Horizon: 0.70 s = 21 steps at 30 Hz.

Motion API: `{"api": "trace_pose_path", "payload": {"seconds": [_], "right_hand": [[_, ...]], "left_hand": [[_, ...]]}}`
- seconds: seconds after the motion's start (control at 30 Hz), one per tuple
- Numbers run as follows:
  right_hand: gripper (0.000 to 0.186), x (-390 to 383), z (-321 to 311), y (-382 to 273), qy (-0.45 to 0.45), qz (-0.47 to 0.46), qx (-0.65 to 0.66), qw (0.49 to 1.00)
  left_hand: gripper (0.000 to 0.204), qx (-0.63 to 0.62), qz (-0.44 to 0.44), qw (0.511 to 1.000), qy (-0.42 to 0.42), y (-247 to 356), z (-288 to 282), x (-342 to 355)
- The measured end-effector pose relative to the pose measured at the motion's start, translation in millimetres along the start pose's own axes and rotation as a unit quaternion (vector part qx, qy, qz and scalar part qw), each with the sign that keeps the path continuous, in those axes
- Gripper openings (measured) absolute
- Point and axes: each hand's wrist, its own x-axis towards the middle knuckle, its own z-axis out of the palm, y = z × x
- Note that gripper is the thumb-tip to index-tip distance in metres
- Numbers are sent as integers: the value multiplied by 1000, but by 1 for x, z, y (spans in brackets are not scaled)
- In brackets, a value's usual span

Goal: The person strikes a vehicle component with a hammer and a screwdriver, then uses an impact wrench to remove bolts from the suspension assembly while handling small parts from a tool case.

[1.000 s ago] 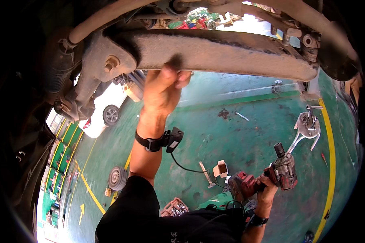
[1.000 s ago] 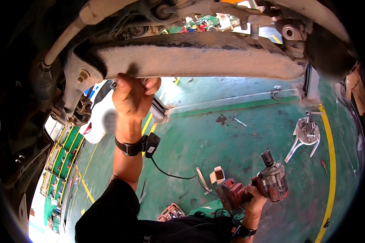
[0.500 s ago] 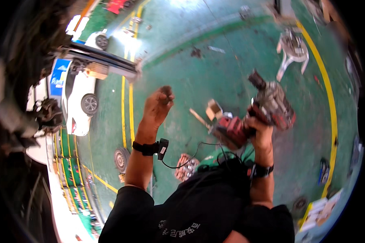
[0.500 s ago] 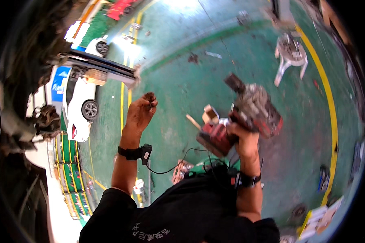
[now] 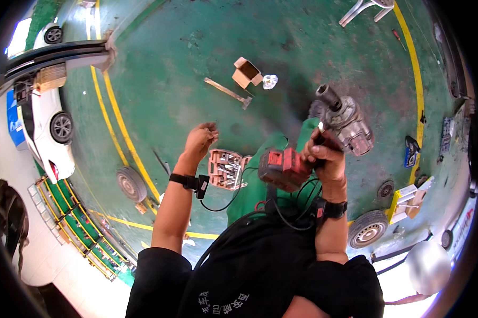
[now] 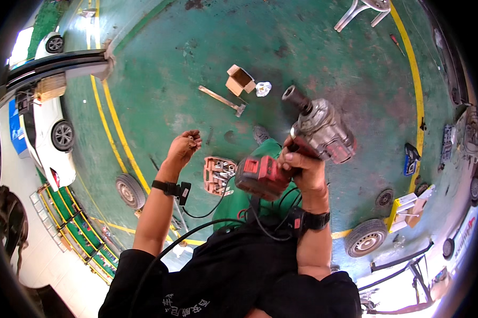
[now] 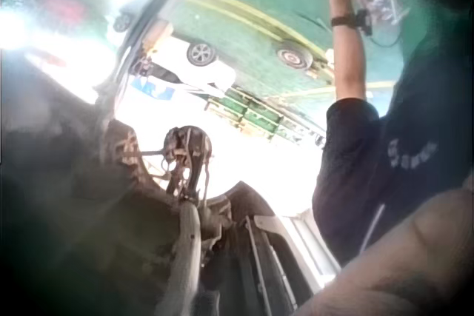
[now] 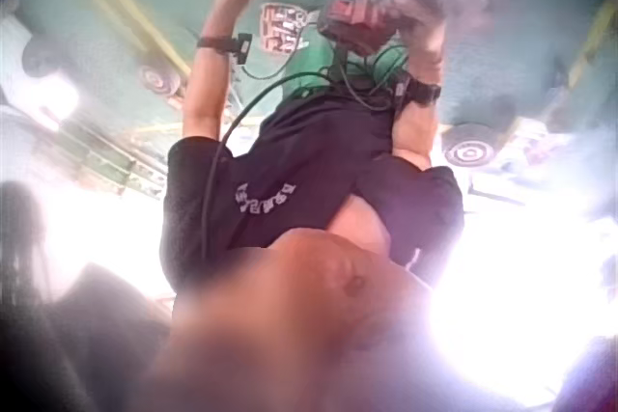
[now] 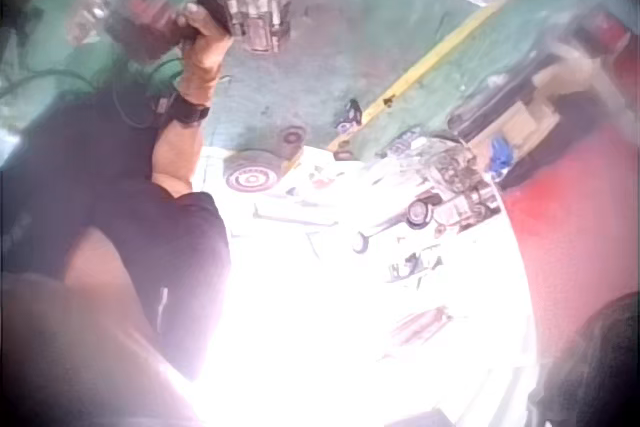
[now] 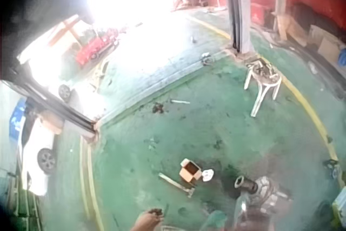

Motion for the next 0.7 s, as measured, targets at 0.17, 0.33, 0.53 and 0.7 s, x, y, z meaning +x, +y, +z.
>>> {"api": "trace_pose_path", "payload": {"seconds": [0.17, 0.33, 0.53, 0.7], "right_hand": [[35, 11, -12, 39, 77, 67, -21, 995], [34, 33, -30, 54, 90, 120, -50, 987], [34, 52, -48, 61, 131, 136, -89, 978], [34, 59, -31, 49, 122, 169, -156, 965]], "left_hand": [[38, 38, -14, 999, 27, -25, 19, 105], [34, 104, -10, 992, 65, -47, 38, 214], [63, 120, 80, 987, 69, -43, 78, 307], [80, 164, 2, 983, 80, -43, 67, 269]]}}
